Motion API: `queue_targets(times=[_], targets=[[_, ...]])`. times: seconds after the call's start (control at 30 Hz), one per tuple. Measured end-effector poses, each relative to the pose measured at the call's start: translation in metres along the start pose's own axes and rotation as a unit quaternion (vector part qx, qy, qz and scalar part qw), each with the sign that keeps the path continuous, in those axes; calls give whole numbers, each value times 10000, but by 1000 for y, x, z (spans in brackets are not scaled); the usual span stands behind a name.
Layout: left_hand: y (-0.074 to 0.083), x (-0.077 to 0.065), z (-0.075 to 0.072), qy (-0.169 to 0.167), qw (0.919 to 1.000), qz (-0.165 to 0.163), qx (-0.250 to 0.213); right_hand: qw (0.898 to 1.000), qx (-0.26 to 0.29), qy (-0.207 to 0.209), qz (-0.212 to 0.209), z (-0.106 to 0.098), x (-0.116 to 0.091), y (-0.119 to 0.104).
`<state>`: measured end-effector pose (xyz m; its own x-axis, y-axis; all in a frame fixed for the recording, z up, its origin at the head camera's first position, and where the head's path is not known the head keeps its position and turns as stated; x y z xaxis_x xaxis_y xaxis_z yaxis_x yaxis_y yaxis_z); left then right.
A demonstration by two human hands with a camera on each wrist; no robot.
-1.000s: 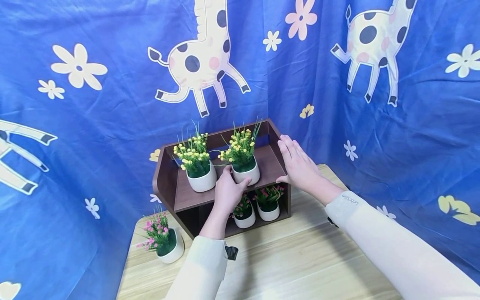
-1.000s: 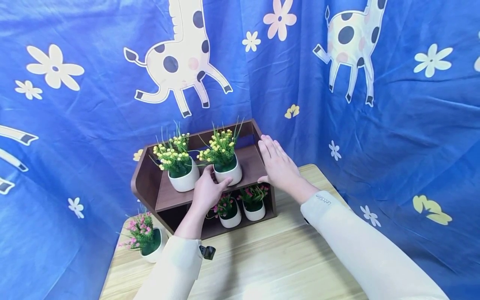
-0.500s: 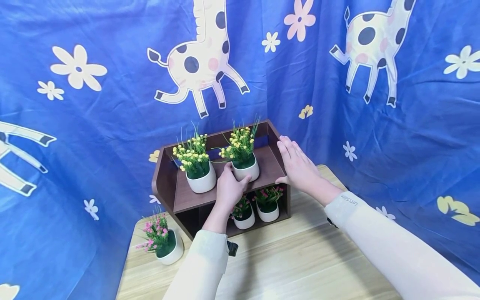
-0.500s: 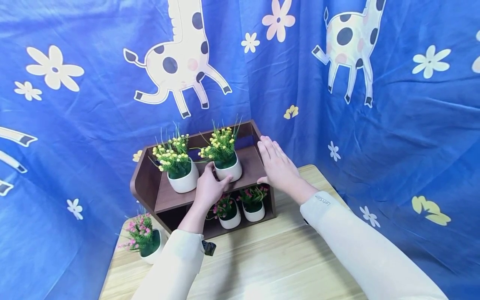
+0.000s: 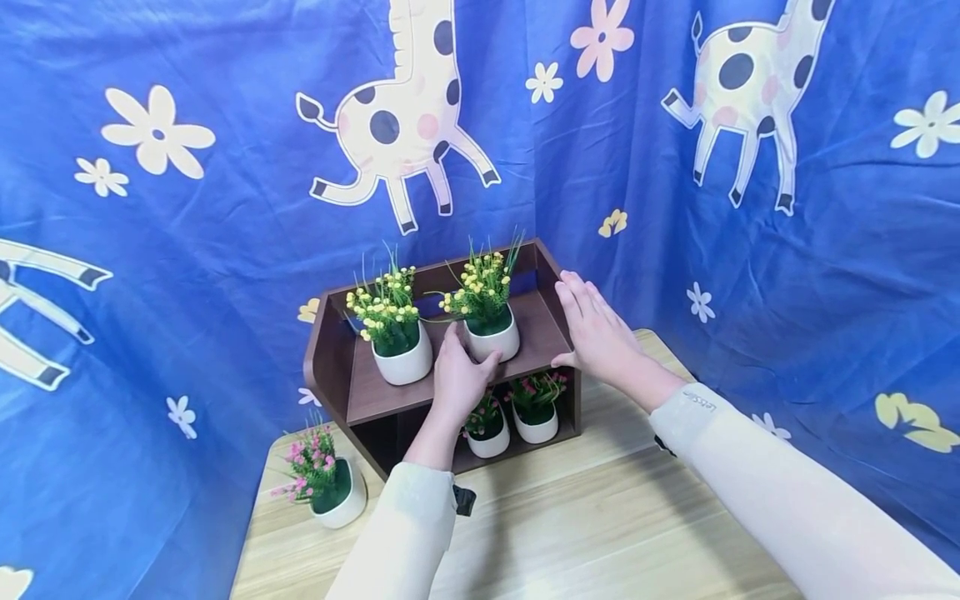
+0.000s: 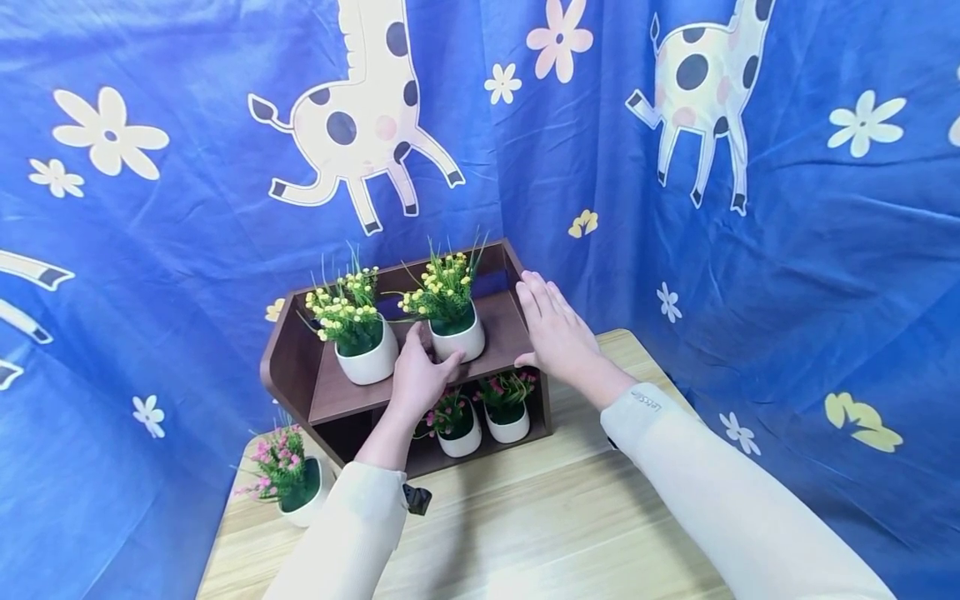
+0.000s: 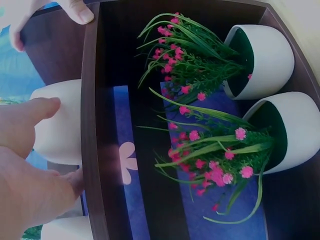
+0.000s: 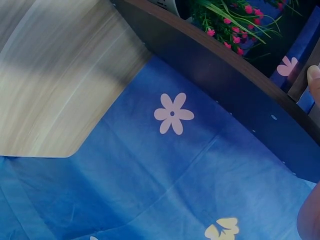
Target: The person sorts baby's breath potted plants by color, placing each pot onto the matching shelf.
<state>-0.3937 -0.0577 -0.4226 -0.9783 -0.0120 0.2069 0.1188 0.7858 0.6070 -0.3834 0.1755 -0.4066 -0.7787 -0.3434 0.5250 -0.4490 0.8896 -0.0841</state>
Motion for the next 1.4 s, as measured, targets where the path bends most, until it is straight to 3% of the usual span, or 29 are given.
queue_targets(times=[0.2,0.4,0.5,0.63,0.73,0.83,1.07,1.2,1.3,1.4], targets=[[-6,-10,-6,275,9995,164,-74,10000,24,1,38,-2,-1,0],[-13,-28,-20,975,9930,542,-375,10000,14,18,29,-2,-1,-1],[-18,-42,-25,1564,9832,851,-394,10000,36,37,38,-2,-2,-1],[-31,-64,-32,2412,9621,1229,-325,10000,69,31,28,-2,-4,-1],[-39,-75,-39,2749,9506,1416,-262,9999,97,56,21,-2,-3,-1],[-45,-82,-47,2915,9440,1525,-236,9999,95,84,36,-2,-2,-2],[-72,-96,-63,3427,9267,1470,-474,9999,141,50,64,-2,0,-2],[-94,-106,-68,3830,9097,1386,-814,9998,144,68,87,-2,0,-2],[-107,-118,-72,4053,9008,1106,-1102,9998,168,91,70,-2,-1,-1],[-111,-135,-78,4084,9008,621,-1339,9998,159,101,34,-2,-1,-1]])
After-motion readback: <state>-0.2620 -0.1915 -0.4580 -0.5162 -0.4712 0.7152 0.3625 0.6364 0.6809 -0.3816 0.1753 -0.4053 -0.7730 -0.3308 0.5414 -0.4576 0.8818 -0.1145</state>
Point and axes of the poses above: each hand's wrist, its own x-axis towards the middle knuckle, its own z-axis out of the palm, y = z × x, the point moved 6 cm from there along x, towards the middle knuckle, and after that the axes turned 10 degrees about x, right-handed, at the moved point
